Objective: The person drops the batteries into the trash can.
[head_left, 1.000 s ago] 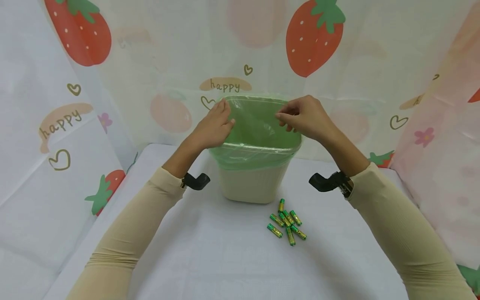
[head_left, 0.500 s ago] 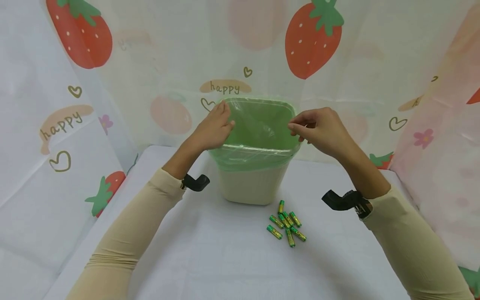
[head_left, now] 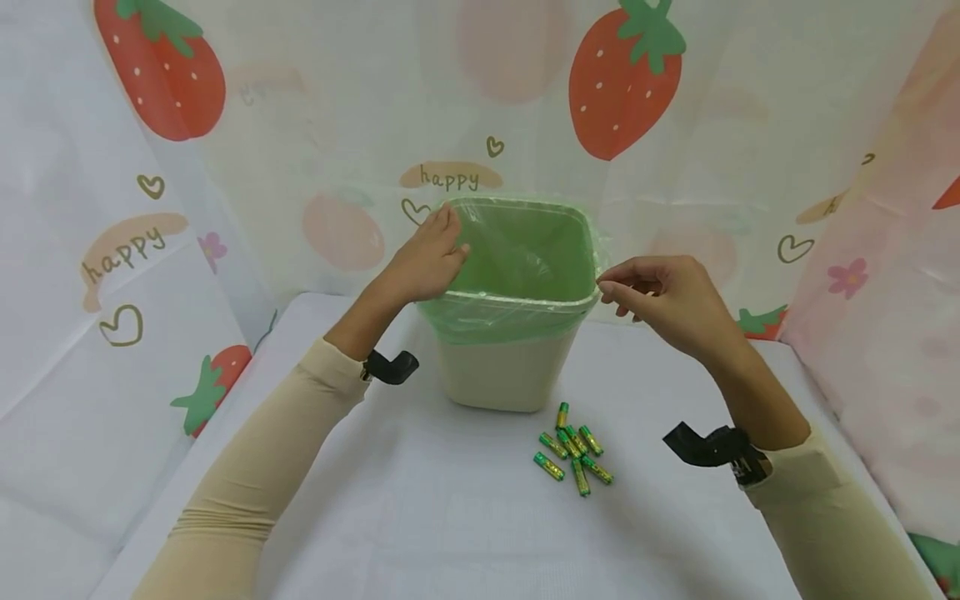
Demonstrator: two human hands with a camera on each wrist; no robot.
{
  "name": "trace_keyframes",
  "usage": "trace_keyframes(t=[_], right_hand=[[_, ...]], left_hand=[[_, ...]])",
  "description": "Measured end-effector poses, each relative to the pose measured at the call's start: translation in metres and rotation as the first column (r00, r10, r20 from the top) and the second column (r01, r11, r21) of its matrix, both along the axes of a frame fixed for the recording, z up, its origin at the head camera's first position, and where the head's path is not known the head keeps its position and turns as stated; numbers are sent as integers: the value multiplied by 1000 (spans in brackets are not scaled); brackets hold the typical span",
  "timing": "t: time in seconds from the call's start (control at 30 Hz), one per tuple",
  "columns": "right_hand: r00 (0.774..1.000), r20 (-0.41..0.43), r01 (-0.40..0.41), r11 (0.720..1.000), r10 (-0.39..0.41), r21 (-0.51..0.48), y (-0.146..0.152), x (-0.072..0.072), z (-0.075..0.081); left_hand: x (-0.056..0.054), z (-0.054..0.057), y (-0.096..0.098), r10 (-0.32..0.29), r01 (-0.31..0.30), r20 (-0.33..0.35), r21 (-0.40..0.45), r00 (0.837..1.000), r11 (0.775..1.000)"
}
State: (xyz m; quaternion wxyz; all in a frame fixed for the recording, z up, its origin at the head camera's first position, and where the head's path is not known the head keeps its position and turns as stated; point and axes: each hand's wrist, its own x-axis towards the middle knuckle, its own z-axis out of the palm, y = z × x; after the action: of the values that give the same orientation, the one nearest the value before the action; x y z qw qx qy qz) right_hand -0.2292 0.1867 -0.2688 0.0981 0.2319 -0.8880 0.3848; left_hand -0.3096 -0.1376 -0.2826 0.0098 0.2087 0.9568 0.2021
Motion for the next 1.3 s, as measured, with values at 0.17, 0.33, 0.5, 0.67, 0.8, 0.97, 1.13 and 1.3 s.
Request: trace_keyframes(t=[0.17,0.33,0.5,0.67,0.8,0.97,1.13,1.3], right_hand=[[1000,18,-1,1000,1,-23,7,16,-15],[999,30,23,1000,-23,-20,10,29,-31],[998,49,47,999,-46,-12,13,37,-50],[994,90,62,998,-60,-13,17,45,-69],[989,130,79,997,-76,-19,19,51,-80],[983,157,97,995,-92,-24,22,55,-94],[975,194,114,993,-108,-20,27,56,-117],[961,251,124,992,-112,-32,31,62,-140]], left_hand=[[0,-2,1,-7,7,8,8,1000,1000],[1,-1,2,-11,11,3,0,1000,1000],[0,-1,1,-16,16,-2,-19,1000,1000],[0,-1,1,-10,10,-8,-8,1000,1000],[1,0,1,2,-2,-7,8,1000,1000],[0,0,-1,7,-7,-7,15,1000,1000],[0,0,-1,4,-4,-10,20,1000,1000],[0,-2,-1,8,-8,-15,32,1000,999]])
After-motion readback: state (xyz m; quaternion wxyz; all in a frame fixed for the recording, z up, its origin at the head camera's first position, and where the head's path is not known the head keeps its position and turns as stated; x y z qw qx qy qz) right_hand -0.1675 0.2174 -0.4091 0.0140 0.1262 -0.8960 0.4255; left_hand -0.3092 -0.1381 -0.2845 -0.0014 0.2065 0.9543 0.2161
